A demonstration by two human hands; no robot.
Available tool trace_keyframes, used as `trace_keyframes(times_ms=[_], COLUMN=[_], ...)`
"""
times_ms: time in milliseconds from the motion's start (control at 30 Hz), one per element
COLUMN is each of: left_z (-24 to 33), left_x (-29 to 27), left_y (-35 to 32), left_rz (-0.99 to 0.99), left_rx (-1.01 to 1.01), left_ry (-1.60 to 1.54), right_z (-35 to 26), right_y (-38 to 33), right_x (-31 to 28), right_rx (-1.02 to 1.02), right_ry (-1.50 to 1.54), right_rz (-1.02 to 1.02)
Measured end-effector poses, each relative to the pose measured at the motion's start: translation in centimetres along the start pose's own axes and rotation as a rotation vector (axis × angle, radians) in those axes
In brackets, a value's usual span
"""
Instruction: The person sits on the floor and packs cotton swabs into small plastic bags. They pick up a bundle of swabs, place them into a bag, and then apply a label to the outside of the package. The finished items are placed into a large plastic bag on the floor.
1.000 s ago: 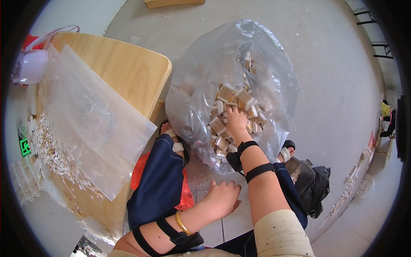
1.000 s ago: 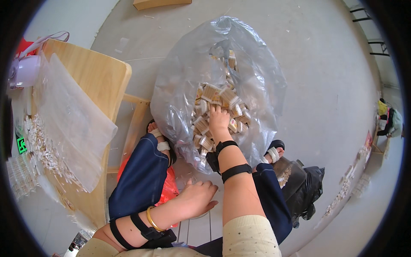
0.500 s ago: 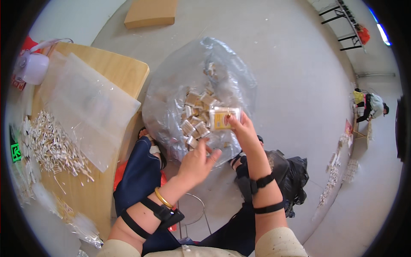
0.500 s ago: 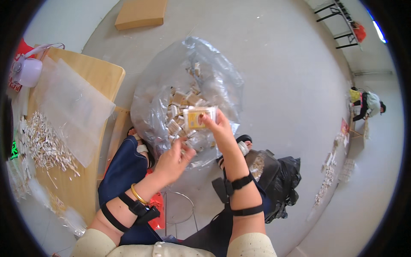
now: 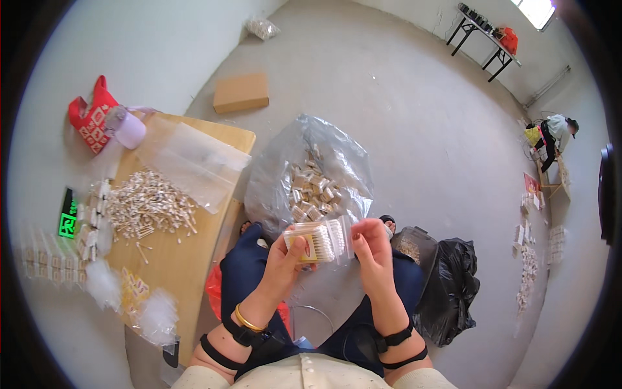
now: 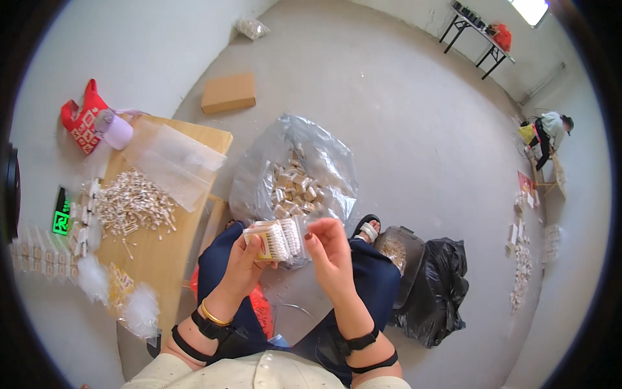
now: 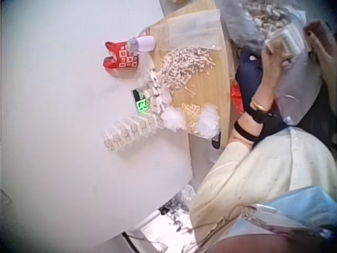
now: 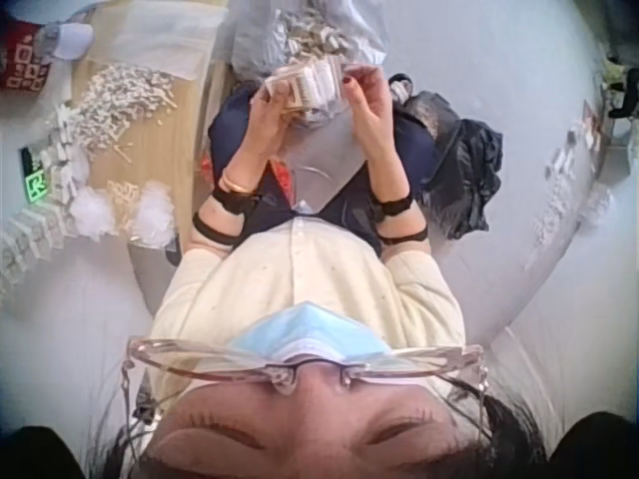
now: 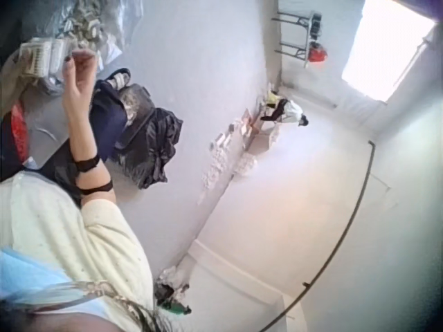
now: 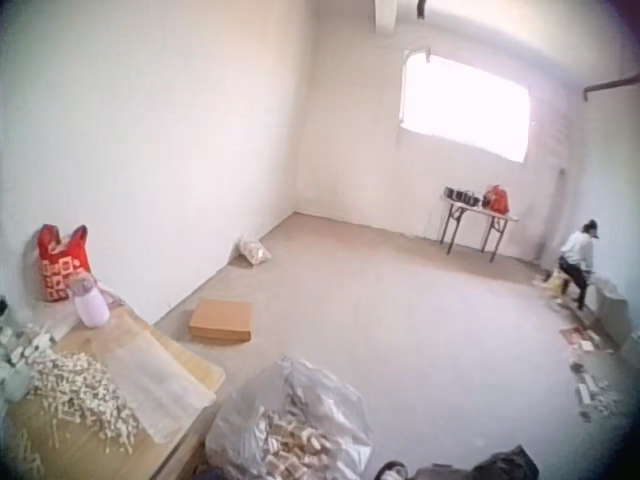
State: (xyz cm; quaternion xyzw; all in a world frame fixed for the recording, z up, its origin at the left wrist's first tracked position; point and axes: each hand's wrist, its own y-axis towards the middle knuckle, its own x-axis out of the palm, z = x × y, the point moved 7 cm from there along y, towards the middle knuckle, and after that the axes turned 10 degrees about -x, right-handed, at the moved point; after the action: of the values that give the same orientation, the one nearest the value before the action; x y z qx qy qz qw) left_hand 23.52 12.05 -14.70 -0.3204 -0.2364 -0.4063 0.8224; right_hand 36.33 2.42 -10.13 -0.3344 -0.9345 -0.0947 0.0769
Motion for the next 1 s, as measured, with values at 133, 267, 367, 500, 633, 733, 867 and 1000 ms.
trace_keyframes(times_ms=[133,267,367,500,633,733,867,1000], left_z=[1.2,3.7,5.2,5.7,5.4,5.6,7.5,7.0], left_x=[1.3,4.1,7.1,9.5,8.2,4.7,-4.9,-21.4], left_y=[-4.5,-9.3,-12.5,-15.2,-16.7,-17.5,-19.3,-20.3], left_rz=[-0.013,0.031,0.070,0.077,0.080,0.162,0.482,0.854], left_rx=[0.164,0.346,0.437,0.533,0.554,0.523,0.577,0.511], left_ry=[0.152,0.367,0.492,0.594,0.495,0.419,0.509,0.605], right_z=[-6.7,-10.5,-9.7,-6.9,-6.4,-6.1,-8.4,-9.5], right_y=[-4.0,-7.1,-8.7,-10.5,-11.5,-11.9,-12.5,-12.7], right_x=[1.4,2.9,2.3,1.9,2.2,1.7,2.4,4.0], right_rx=[-0.220,-0.364,-0.251,-0.054,-0.008,-0.019,-0.029,-0.022], right_ry=[-0.337,-0.587,-0.328,0.325,0.524,0.575,0.599,0.651], right_rz=[-0.086,-0.074,-0.080,-0.033,0.025,0.099,-0.016,-0.101])
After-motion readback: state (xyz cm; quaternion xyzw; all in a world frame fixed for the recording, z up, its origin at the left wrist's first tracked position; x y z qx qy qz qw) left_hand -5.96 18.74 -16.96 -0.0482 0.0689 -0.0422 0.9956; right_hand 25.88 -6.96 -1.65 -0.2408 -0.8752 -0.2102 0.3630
